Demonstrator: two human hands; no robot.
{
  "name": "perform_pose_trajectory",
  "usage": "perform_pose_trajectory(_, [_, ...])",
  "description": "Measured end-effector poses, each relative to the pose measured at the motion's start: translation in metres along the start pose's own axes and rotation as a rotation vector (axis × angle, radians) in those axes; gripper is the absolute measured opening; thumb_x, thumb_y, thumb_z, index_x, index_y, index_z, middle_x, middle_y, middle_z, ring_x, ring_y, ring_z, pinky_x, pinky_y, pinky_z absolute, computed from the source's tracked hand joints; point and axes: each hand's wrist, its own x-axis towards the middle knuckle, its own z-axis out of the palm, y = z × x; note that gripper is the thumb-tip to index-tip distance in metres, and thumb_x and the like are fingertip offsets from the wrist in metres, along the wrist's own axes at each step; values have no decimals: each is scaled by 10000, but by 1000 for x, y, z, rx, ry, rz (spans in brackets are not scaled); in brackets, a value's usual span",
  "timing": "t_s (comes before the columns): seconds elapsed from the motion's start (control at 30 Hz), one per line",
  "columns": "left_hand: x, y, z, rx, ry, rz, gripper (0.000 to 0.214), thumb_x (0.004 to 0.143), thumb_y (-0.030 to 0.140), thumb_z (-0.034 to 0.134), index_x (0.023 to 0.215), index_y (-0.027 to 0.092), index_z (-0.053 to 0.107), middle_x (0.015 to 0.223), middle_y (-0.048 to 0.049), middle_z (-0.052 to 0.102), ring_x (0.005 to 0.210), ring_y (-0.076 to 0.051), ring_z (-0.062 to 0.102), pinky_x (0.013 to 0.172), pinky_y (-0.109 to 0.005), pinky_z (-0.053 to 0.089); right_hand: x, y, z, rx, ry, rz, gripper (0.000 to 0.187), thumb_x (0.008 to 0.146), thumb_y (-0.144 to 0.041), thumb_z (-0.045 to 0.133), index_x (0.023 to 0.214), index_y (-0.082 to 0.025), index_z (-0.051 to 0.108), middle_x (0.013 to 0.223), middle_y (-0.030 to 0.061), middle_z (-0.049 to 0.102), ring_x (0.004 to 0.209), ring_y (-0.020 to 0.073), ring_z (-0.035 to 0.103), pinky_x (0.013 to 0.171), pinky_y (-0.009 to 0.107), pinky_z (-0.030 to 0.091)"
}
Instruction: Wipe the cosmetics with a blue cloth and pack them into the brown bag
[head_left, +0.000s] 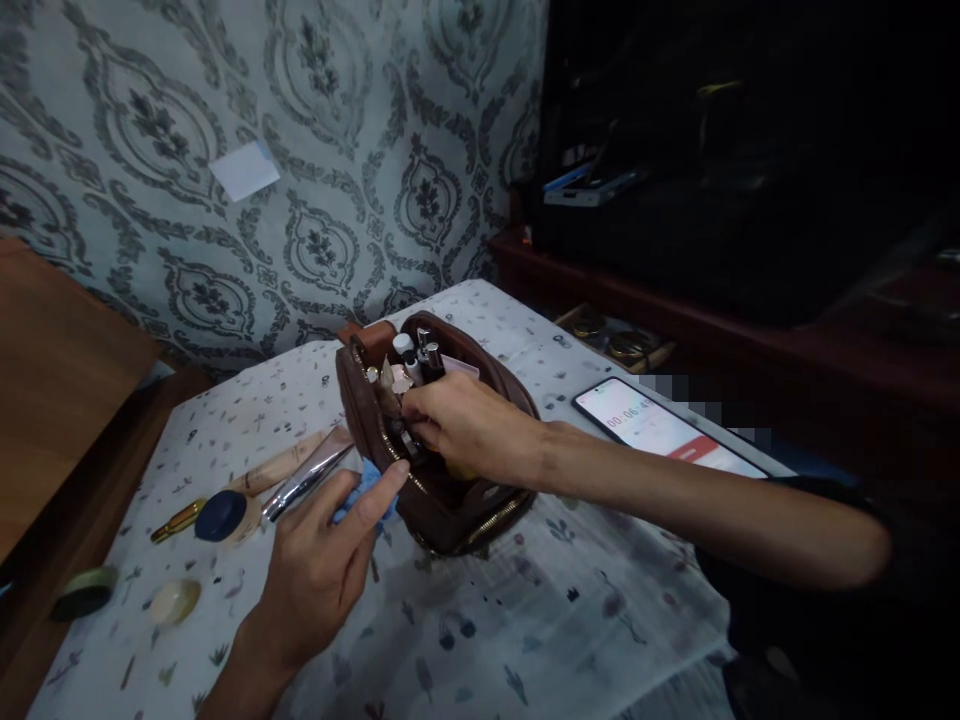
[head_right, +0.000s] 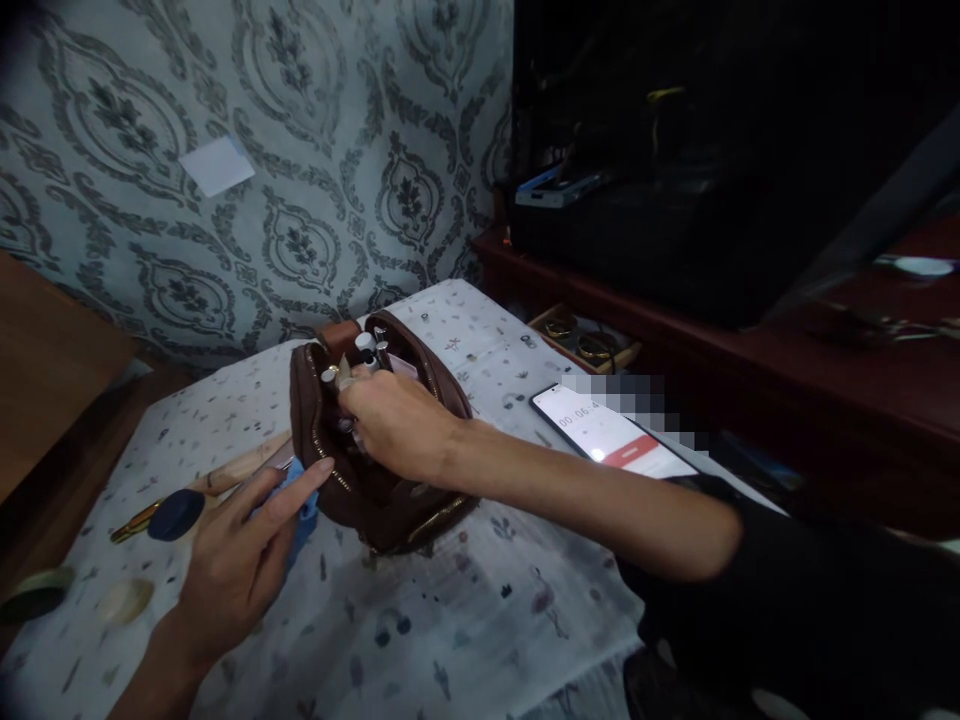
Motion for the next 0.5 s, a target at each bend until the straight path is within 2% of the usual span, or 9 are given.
perform_pose_trajectory(0.2, [-1,1,1,-6,3,3,464,983,64,422,1405,224,528,885,-44,556,757,-152,577,619,-221,430,5,-4,6,3,-24,-36,254,919,-84,531,1095,-119,711,1001,138,732,926,244,689,686,284,436])
perform_pose_trajectory(0.4, [-3,0,4,-7,8,-4,449,980,65,405,1383,207,542,880,-45,586,753,-146,604,632,-212,456,19,-11,14,-195,-54,-119,184,855,-43,583,979,-94,710,946,170,747,940,282,706,746,321,504])
perform_pose_trajectory(0.5, [-3,0,4,-4,21,-8,452,979,71,397,1383,211,545,876,-46,599,736,-144,619,612,-212,460,22,-15,13,-235,-73,-112,176,833,-21,608,958,-97,706,931,169,747,922,273,715,745,309,509])
